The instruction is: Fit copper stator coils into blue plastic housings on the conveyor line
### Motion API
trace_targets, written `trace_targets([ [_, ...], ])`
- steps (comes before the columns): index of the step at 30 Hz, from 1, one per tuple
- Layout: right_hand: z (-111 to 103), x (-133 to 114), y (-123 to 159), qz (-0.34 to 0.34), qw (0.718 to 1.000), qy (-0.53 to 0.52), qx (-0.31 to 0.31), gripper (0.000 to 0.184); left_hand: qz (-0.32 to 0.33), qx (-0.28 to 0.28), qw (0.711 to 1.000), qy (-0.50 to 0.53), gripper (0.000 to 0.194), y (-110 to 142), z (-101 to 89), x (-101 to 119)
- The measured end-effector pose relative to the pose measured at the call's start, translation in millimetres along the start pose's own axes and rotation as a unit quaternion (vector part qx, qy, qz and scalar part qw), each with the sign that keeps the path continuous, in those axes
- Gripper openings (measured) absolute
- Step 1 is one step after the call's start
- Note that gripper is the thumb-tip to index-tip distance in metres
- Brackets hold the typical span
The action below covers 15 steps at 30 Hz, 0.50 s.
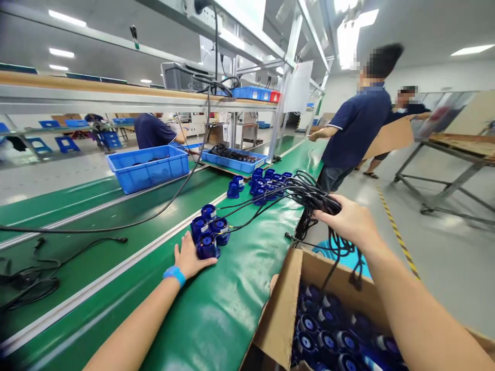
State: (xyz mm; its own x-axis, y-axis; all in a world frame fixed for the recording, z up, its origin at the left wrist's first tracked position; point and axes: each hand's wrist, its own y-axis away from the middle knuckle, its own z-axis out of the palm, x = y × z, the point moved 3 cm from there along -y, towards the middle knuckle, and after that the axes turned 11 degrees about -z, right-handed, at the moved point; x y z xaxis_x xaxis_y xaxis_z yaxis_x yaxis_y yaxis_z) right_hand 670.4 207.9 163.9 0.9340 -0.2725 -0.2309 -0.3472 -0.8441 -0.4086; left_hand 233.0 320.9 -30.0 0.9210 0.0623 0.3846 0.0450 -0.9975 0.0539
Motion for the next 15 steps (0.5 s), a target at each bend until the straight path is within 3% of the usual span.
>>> trace_targets([
  [3,-4.8,29.3,-3.6,0.06,0.996,0.063,-0.005,0.065,0.011,0.012,1.0,0.005,0.14,-17.3,9.9,25.3],
  [6,7.8,59.8,0.3,0.099,0.991,0.085,-0.006,0.071,0.048,0.013,0.999,0.005,0.13,-7.7,10.6,19.5],
  [10,51.7,97.5,14.6,0.109,0.992,0.056,0.03,0.074,0.084,-0.017,0.996,-0.001,0.119,18.5,3.5,-6.0],
  [15,119.8,119.0,34.7,0.041,0.996,-0.036,0.073,0.062,0.112,-0.078,0.991,-0.01,0.105,52.6,-8.2,-27.7],
])
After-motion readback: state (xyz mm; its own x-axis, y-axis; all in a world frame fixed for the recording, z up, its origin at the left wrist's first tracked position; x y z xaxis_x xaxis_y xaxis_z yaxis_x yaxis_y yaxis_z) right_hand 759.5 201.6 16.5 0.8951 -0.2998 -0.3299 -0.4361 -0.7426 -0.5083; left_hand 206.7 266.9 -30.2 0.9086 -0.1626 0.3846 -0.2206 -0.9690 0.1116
